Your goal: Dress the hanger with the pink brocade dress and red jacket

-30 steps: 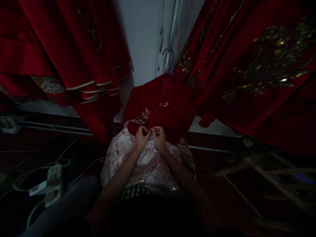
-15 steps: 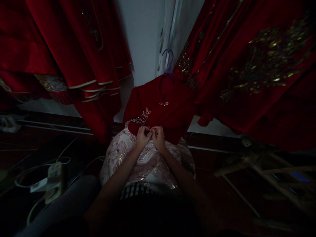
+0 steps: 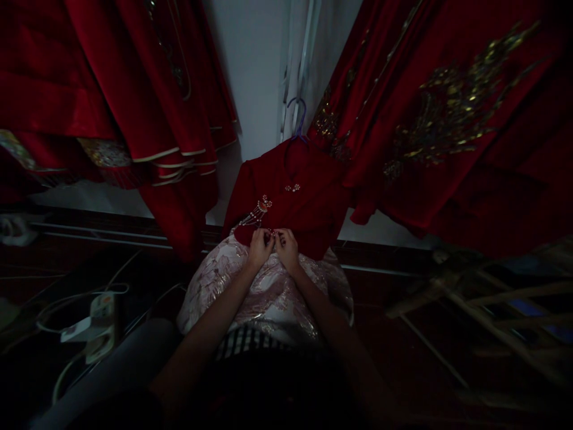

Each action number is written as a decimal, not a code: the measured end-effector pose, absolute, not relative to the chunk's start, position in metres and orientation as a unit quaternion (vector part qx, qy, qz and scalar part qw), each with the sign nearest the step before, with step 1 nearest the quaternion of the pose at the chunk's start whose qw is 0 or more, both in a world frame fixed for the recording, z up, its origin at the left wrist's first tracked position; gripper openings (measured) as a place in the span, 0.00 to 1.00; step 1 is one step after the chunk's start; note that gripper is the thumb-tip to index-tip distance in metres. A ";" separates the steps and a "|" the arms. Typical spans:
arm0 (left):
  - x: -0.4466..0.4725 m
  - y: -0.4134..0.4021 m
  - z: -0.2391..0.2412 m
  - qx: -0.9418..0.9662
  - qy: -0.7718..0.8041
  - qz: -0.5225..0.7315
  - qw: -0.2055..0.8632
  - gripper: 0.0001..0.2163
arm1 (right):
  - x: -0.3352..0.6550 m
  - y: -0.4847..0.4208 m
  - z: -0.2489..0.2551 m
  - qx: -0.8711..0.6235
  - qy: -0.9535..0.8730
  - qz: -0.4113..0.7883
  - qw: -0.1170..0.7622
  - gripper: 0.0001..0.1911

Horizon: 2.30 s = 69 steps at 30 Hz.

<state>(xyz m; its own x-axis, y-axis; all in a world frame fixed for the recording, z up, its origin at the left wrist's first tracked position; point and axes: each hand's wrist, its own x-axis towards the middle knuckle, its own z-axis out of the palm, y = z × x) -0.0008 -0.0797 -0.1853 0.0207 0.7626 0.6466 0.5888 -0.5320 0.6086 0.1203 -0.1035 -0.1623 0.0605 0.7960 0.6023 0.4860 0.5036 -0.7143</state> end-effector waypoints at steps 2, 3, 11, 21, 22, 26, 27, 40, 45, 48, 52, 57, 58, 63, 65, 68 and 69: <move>0.000 -0.080 -0.186 0.712 0.476 0.509 0.086 0.03 | 0.121 -0.104 -0.162 -0.476 -0.672 0.138 0.550 0.14; 0.000 -0.081 -0.186 0.714 0.474 0.508 0.087 0.03 | 0.121 -0.103 -0.162 -0.476 -0.673 0.136 0.550 0.14; 0.008 -0.081 -0.182 0.719 0.462 0.513 0.077 0.04 | 0.127 -0.099 -0.164 -0.483 -0.668 0.128 0.552 0.14; 0.008 -0.093 -0.178 0.715 0.466 0.515 0.076 0.05 | 0.129 -0.108 -0.165 -0.483 -0.665 0.120 0.557 0.15; 0.008 -0.093 -0.178 0.713 0.468 0.516 0.078 0.05 | 0.129 -0.108 -0.165 -0.484 -0.664 0.118 0.558 0.15; 0.008 -0.094 -0.176 0.709 0.472 0.517 0.085 0.04 | 0.130 -0.109 -0.165 -0.481 -0.661 0.112 0.565 0.15; 0.007 -0.095 -0.176 0.711 0.470 0.515 0.086 0.04 | 0.130 -0.109 -0.164 -0.479 -0.661 0.111 0.567 0.15; -0.001 -0.099 -0.169 0.735 0.454 0.496 0.088 0.07 | 0.129 -0.110 -0.165 -0.482 -0.657 0.123 0.568 0.15; -0.003 -0.096 -0.171 0.742 0.455 0.485 0.088 0.07 | 0.130 -0.108 -0.166 -0.483 -0.654 0.128 0.569 0.15; -0.003 -0.095 -0.172 0.743 0.459 0.479 0.085 0.06 | 0.130 -0.108 -0.167 -0.480 -0.654 0.130 0.570 0.15; 0.000 -0.099 -0.171 0.780 0.430 0.450 0.065 0.06 | 0.133 -0.109 -0.166 -0.484 -0.655 0.121 0.568 0.15; 0.003 -0.102 -0.172 0.756 0.437 0.481 0.085 0.04 | 0.133 -0.110 -0.166 -0.479 -0.662 0.111 0.565 0.17; 0.003 -0.101 -0.173 0.737 0.446 0.497 0.104 0.04 | 0.133 -0.111 -0.166 -0.478 -0.662 0.111 0.566 0.17; 0.002 -0.098 -0.176 0.685 0.469 0.543 0.128 0.08 | 0.131 -0.112 -0.165 -0.477 -0.663 0.109 0.567 0.16; 0.001 -0.097 -0.176 0.695 0.466 0.536 0.110 0.08 | 0.131 -0.113 -0.164 -0.476 -0.663 0.108 0.567 0.16; 0.002 -0.098 -0.176 0.704 0.458 0.532 0.106 0.10 | 0.131 -0.112 -0.164 -0.478 -0.661 0.108 0.568 0.16; 0.002 -0.098 -0.175 0.705 0.457 0.532 0.106 0.11 | 0.131 -0.112 -0.165 -0.479 -0.661 0.108 0.567 0.16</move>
<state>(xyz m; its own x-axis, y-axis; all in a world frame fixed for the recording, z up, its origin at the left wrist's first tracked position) 0.0017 -0.0983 -0.1755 0.0167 0.7568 0.6534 0.5319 -0.5601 0.6351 0.1309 -0.1123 -0.1646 0.1035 0.7562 0.6461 0.5110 0.5169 -0.6868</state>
